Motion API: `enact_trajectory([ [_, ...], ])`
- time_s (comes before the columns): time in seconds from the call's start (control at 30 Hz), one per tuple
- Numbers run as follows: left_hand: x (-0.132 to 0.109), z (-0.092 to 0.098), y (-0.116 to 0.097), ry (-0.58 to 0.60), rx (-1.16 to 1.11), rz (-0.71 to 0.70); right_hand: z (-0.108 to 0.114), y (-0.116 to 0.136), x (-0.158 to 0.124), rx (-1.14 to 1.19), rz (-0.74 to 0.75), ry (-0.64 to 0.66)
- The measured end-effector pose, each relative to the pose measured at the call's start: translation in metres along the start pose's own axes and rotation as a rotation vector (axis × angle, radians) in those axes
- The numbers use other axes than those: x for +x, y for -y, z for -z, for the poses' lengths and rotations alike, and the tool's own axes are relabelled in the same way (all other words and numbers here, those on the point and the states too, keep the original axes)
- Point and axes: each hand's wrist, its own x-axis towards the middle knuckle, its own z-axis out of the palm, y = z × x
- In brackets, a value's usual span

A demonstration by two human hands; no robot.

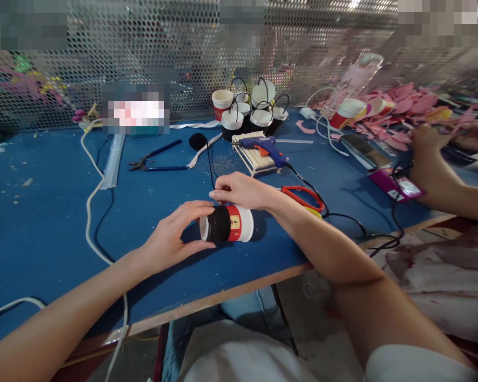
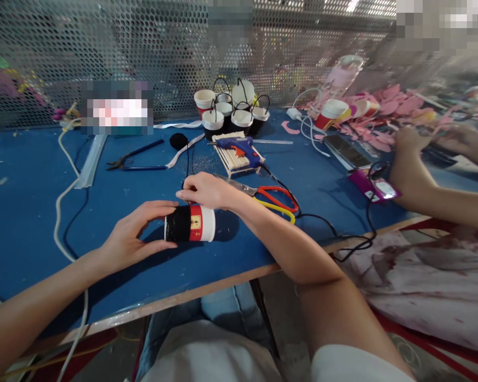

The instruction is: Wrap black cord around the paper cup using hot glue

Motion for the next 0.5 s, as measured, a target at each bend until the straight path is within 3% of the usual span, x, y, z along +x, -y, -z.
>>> enact_trajectory([
  [0.2, 0.0003, -0.0019, 0.0033, -0.002, -0.168, 0.069, 0.0012, -0.002, 0.0016, 0.006, -0.046, 0.045],
  [0.5, -0.0027, -0.0027, 0.0055, -0.003, -0.295, 0.063, 0.0037, -0.0011, -0.0009, 0.034, -0.036, 0.113],
])
